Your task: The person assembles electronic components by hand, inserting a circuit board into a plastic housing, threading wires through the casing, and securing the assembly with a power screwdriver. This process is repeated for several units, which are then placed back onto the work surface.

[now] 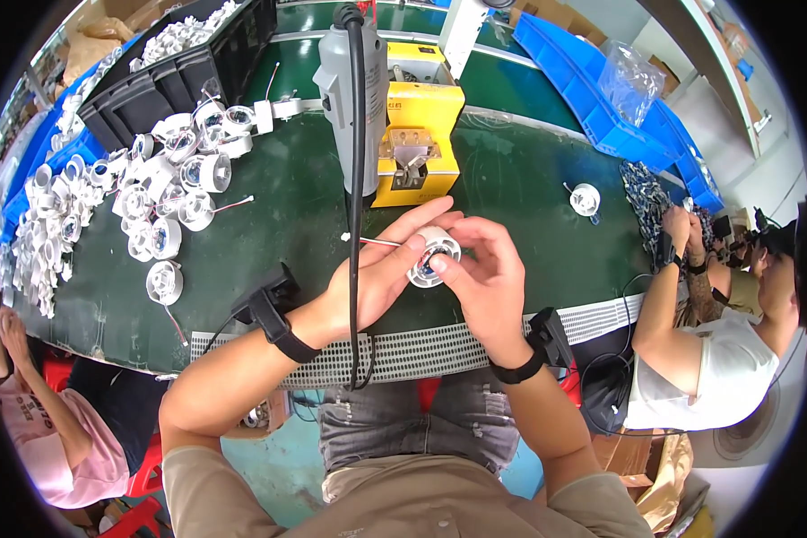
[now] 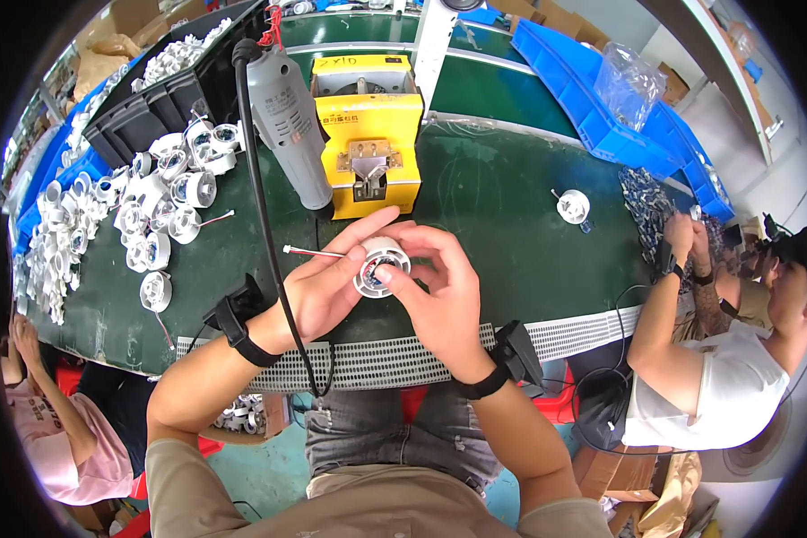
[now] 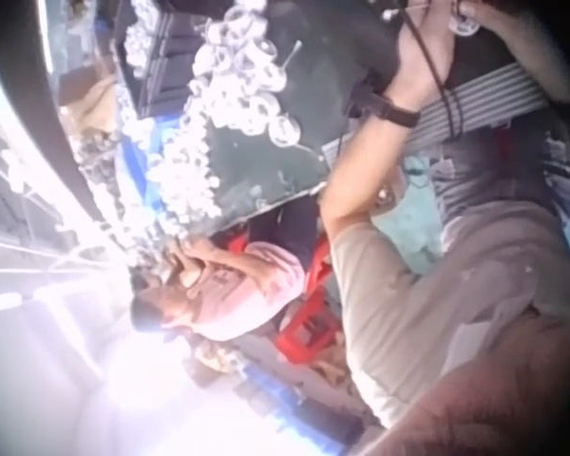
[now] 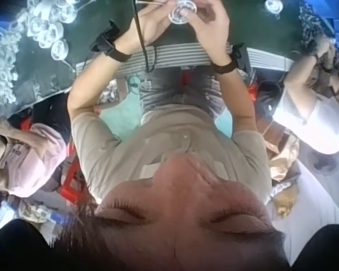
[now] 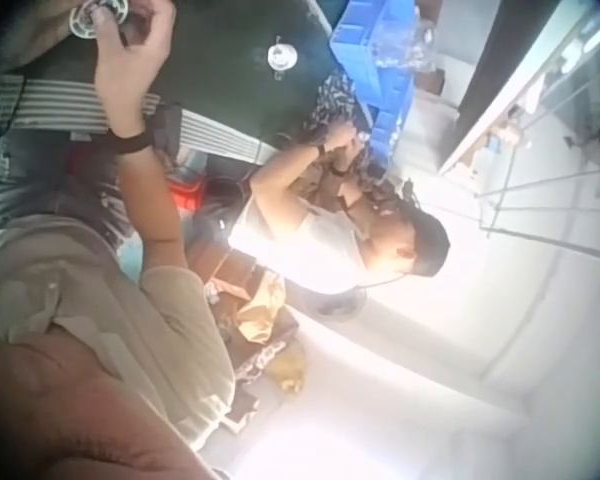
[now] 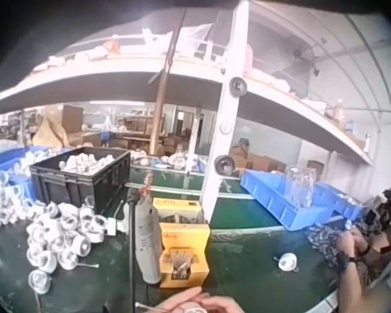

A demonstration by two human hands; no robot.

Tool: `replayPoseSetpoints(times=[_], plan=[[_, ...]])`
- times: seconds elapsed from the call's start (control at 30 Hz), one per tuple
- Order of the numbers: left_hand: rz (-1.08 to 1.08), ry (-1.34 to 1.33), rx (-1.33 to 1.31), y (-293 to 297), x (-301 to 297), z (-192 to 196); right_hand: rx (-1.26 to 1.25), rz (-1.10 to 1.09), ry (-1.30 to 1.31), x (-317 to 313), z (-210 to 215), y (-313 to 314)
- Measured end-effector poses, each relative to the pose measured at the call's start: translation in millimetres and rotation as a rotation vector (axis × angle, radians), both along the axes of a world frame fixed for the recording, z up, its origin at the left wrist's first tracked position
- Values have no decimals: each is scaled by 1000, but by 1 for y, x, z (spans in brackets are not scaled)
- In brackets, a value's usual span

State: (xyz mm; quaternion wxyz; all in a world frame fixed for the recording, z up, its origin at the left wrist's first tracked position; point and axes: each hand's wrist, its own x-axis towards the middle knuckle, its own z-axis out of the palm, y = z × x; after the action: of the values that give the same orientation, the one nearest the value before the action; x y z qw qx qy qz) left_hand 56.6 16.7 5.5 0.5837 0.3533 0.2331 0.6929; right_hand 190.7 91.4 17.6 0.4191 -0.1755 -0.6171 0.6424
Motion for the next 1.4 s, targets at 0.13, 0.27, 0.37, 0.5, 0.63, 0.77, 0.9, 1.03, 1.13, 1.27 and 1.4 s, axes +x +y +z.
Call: replayPoseSetpoints(times=[0.13, 0.27, 0.37, 0.5, 0.63, 0.77, 0.9, 1.03, 1.13, 1.27, 1.4], plan=[[12, 470, -103, -4, -9, 15, 136, 71, -45, 1, -3, 21], [32, 469, -258, 1, -19, 4, 401, 19, -312, -2, 4, 33], [99, 521, -291, 4, -16, -9, 563, -232, -374, -23, 20, 37], [78, 367, -384, 4, -23, -10, 585, -132, -251, -87, 49, 22], [164, 325, -402, 1, -26, 3, 615, 1, -279, -129, 40, 17], [142, 308, -431, 4, -28, -3, 499, -261, 52, -131, 50, 18], [158, 352, -471, 6, -23, -1, 322, -330, 274, -111, 88, 39], [168, 374, -492, 4, -26, 1, 309, -368, 257, -115, 82, 54], [149, 372, -498, 5, -26, -1, 322, -362, 267, -119, 80, 54], [164, 354, -510, 6, -26, -3, 318, -349, 264, -124, 78, 55], [183, 336, -528, 7, -25, -5, 315, -344, 256, -125, 77, 56]])
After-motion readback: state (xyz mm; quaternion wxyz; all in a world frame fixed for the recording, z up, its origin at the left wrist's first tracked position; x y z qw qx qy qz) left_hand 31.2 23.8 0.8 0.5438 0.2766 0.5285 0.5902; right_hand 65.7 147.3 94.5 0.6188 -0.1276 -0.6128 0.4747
